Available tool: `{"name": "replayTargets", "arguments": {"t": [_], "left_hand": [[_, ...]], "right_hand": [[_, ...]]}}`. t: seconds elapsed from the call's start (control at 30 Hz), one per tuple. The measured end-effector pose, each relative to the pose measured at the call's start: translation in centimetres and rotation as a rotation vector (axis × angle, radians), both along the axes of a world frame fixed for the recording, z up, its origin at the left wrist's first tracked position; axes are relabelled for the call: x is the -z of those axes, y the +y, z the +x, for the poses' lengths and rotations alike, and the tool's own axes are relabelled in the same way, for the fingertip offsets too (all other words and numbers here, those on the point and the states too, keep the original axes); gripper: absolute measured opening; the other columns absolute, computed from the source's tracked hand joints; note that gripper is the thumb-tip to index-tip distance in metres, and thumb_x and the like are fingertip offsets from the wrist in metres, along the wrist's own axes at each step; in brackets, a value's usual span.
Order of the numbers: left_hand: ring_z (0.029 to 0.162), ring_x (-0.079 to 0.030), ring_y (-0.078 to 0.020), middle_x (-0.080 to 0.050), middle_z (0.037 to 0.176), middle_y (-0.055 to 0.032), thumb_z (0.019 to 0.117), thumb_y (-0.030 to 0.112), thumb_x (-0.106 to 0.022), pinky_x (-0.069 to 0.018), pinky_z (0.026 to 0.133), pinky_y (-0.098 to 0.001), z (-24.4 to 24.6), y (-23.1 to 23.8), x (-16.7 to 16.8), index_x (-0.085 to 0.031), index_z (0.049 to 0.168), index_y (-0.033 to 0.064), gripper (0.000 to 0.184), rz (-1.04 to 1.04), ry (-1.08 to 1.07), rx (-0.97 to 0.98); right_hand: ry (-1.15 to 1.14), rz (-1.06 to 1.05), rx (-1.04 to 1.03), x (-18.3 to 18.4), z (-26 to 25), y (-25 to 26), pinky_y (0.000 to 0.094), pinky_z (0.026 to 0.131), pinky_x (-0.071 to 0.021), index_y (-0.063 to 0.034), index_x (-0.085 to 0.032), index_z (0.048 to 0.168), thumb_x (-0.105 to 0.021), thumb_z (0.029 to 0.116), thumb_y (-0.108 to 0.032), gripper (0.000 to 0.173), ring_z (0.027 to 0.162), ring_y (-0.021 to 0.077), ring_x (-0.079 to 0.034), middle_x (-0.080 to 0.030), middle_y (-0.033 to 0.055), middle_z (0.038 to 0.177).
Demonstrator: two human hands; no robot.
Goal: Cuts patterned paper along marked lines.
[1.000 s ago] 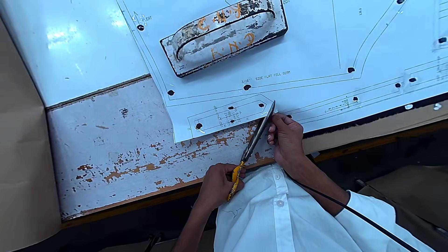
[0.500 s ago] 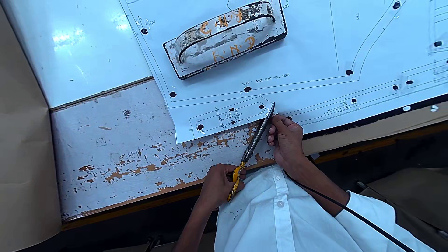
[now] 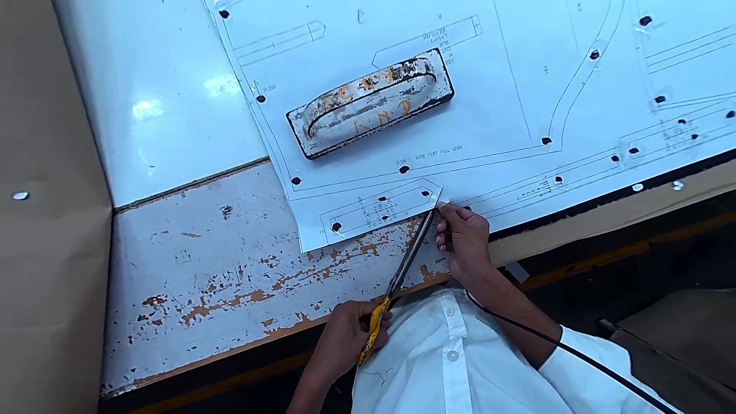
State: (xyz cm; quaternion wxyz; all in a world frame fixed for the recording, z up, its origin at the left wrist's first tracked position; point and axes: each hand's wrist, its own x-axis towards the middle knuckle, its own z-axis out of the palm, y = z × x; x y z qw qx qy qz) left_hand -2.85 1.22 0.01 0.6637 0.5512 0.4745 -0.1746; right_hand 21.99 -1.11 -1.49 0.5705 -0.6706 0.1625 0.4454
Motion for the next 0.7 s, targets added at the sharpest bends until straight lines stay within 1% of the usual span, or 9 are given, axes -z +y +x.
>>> {"name": "replayTargets", "arguments": {"t": [0.07, 0.17, 0.23, 0.33, 0.4, 0.43, 0.5, 0.57, 0.7], "left_hand": [[0.075, -0.069, -0.0055, -0.076, 0.090, 0.0029, 0.0784, 0.020, -0.075, -0.0579, 0.068, -0.0252, -2.8, -0.5, -0.9, -0.076, 0.104, 0.0088, 0.028, 0.049, 0.045, 0.034], [0.071, -0.068, -0.0068, -0.075, 0.086, 0.0018, 0.0771, 0.019, -0.077, -0.0577, 0.066, -0.0286, -6.7, -1.5, -2.8, -0.077, 0.100, 0.0084, 0.025, 0.130, 0.111, 0.060], [0.070, -0.068, -0.0077, -0.076, 0.086, 0.0008, 0.0795, 0.016, -0.076, -0.0574, 0.066, -0.0304, -8.9, -2.6, -3.8, -0.078, 0.101, 0.0071, 0.023, 0.171, 0.158, 0.044], [0.076, -0.071, -0.0124, -0.077, 0.095, -0.0059, 0.0844, 0.007, -0.073, -0.0591, 0.073, -0.0342, -11.9, -4.4, -5.9, -0.076, 0.106, 0.0013, 0.023, 0.195, 0.244, -0.037], [0.078, -0.072, -0.0128, -0.077, 0.098, -0.0088, 0.0853, 0.003, -0.071, -0.0593, 0.073, -0.0329, -13.4, -4.8, -6.2, -0.075, 0.109, -0.0017, 0.024, 0.232, 0.266, -0.121], [0.078, -0.071, -0.0123, -0.077, 0.099, -0.0088, 0.0850, 0.002, -0.071, -0.0595, 0.073, -0.0317, -14.2, -4.9, -6.1, -0.074, 0.109, -0.0021, 0.025, 0.252, 0.278, -0.170], [0.079, -0.072, -0.0116, -0.077, 0.100, -0.0062, 0.0821, 0.003, -0.070, -0.0598, 0.072, -0.0304, -16.1, -4.7, -6.6, -0.074, 0.109, -0.0001, 0.028, 0.263, 0.335, -0.246], [0.080, -0.072, -0.0085, -0.078, 0.101, -0.0017, 0.0810, 0.007, -0.070, -0.0583, 0.070, -0.0278, -17.5, -3.0, -7.0, -0.075, 0.111, 0.0041, 0.030, 0.276, 0.392, -0.231], [0.080, -0.070, -0.0079, -0.077, 0.105, 0.0001, 0.0815, 0.013, -0.070, -0.0574, 0.070, -0.0288, -19.6, 3.1, -6.5, -0.074, 0.113, 0.0065, 0.032, 0.299, 0.362, -0.078]], "right_hand": [[-0.003, 0.013, -0.041, 0.0, -0.4, -0.6, 0.0197, 0.034, -0.0437, -0.0021, -0.065, 0.099, -0.065, 0.1017, -0.018, 0.016, 0.039, 0.0062, -0.053, -0.060, 0.0025, 0.057], [-0.014, 0.027, -0.158, -0.4, -1.0, -1.2, 0.0199, 0.035, -0.0439, -0.0065, -0.065, 0.105, -0.062, 0.1034, -0.026, 0.020, 0.041, 0.0060, -0.054, -0.062, 0.0016, 0.060], [0.004, 0.039, -0.183, -0.5, -1.3, -0.9, 0.0212, 0.036, -0.0448, -0.0037, -0.066, 0.105, -0.063, 0.1027, -0.024, 0.020, 0.041, 0.0076, -0.054, -0.062, 0.0032, 0.061], [0.053, 0.068, -0.218, -0.6, -2.5, -1.0, 0.0198, 0.037, -0.0443, -0.0070, -0.067, 0.105, -0.063, 0.1026, -0.024, 0.018, 0.042, 0.0063, -0.054, -0.062, 0.0014, 0.062], [0.062, 0.113, -0.235, -0.3, -3.0, -0.5, 0.0193, 0.038, -0.0447, -0.0075, -0.067, 0.103, -0.063, 0.1029, -0.023, 0.016, 0.044, 0.0056, -0.054, -0.062, 0.0010, 0.062], [0.061, 0.129, -0.229, 0.1, -3.1, 0.0, 0.0200, 0.038, -0.0452, -0.0057, -0.066, 0.101, -0.062, 0.1030, -0.021, 0.016, 0.044, 0.0063, -0.055, -0.062, 0.0015, 0.061], [0.057, 0.126, -0.249, 0.4, -4.2, 0.1, 0.0199, 0.039, -0.0463, -0.0074, -0.063, 0.098, -0.061, 0.1040, -0.024, 0.017, 0.045, 0.0053, -0.055, -0.062, -0.0007, 0.063], [0.058, 0.106, -0.235, 0.2, -5.4, 0.6, 0.0198, 0.038, -0.0454, -0.0095, -0.062, 0.093, -0.063, 0.1031, -0.028, 0.021, 0.043, 0.0048, -0.054, -0.062, -0.0013, 0.062], [0.070, 0.122, -0.217, 0.3, -8.5, 1.9, 0.0207, 0.039, -0.0462, -0.0080, -0.063, 0.091, -0.063, 0.1027, -0.029, 0.024, 0.043, 0.0062, -0.054, -0.062, 0.0007, 0.062]]}}
